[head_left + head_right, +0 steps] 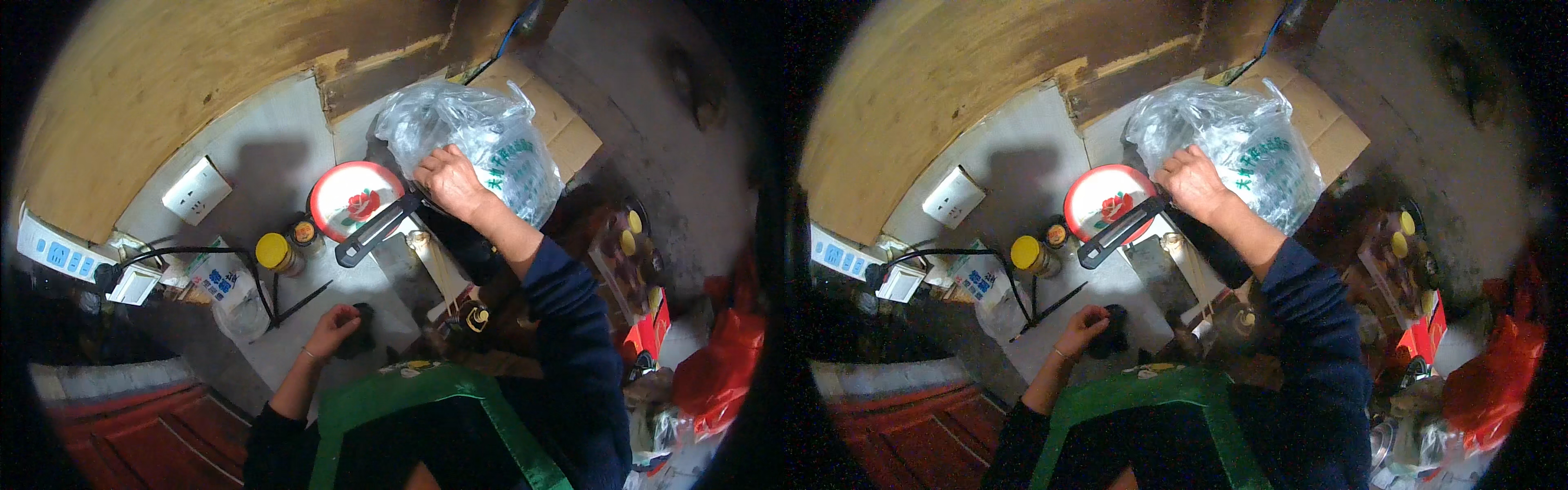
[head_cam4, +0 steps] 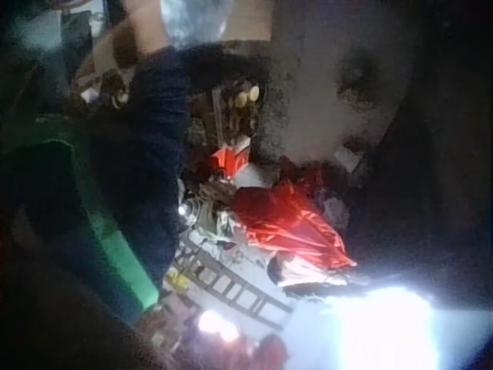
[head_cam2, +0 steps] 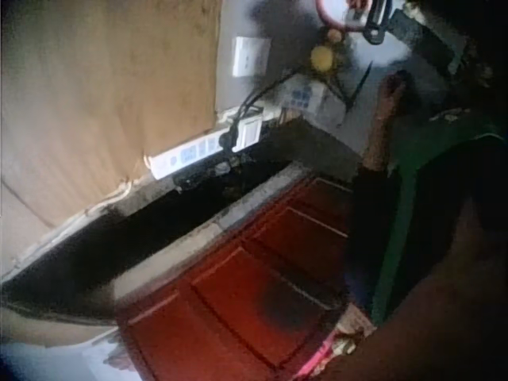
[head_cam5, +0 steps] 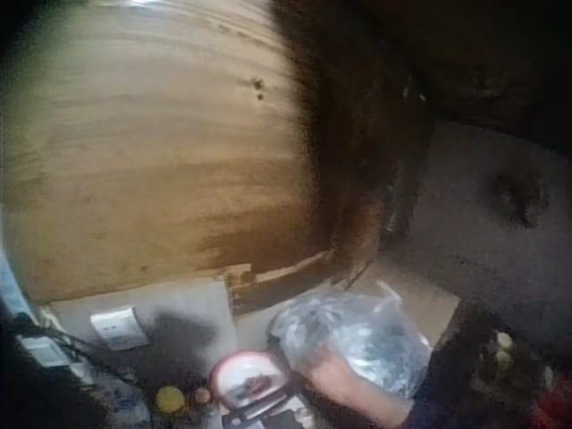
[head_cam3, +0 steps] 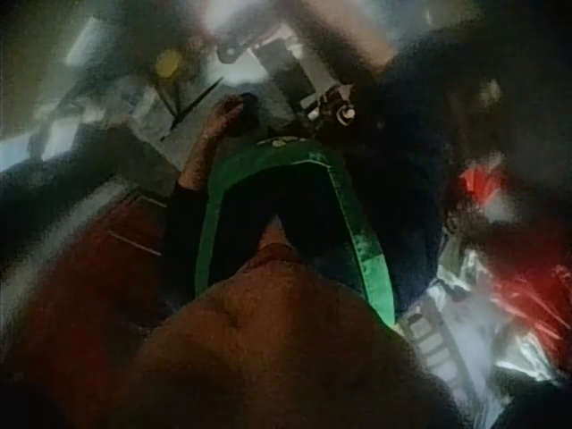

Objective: The person washes green onions under a tap, then chops them on a wooden cutting board using a knife. They then walk to an outdoor market stall and inspect various bulk spices and dried goods by hand.

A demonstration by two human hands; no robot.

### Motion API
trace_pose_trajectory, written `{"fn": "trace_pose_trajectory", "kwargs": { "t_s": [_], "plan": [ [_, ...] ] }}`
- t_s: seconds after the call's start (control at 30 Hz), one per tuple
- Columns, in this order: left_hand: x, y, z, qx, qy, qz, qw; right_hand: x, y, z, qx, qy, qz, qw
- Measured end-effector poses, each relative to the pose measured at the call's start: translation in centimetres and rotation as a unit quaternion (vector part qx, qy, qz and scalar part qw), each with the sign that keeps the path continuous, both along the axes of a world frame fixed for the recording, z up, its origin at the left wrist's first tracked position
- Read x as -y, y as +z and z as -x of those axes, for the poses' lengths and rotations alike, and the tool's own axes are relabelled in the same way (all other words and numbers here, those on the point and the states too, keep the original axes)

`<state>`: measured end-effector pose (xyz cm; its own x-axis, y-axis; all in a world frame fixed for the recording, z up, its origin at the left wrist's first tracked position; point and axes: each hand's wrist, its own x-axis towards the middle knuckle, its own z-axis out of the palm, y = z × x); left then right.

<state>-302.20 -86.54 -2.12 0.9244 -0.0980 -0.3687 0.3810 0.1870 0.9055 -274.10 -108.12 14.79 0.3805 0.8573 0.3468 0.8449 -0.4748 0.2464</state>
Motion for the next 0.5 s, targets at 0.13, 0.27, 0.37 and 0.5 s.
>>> {"fn": "trace_pose_trajectory", "kwargs": {
  "t_s": [0.13,0.27,0.37,0.5],
  "plan": [
    [0.5,0.1,-1.2,0.063,0.074,-0.033,0.995,-0.7,-0.4,0.1,-0.022,0.016,-0.053,0.998],
    [4.4,8.5,-4.8,0.178,0.12,0.01,0.977,-1.2,-1.3,0.6,-0.045,0.002,-0.048,0.998],
    [5.9,8.4,-5.6,0.205,0.107,0.082,0.969,-1.9,-1.4,0.9,-0.055,-0.009,-0.05,0.997],
    [7.6,9.3,-5.7,0.169,0.168,0.072,0.969,-1.7,-1.8,1.5,-0.09,0.032,-0.107,0.99]
  ]
}}
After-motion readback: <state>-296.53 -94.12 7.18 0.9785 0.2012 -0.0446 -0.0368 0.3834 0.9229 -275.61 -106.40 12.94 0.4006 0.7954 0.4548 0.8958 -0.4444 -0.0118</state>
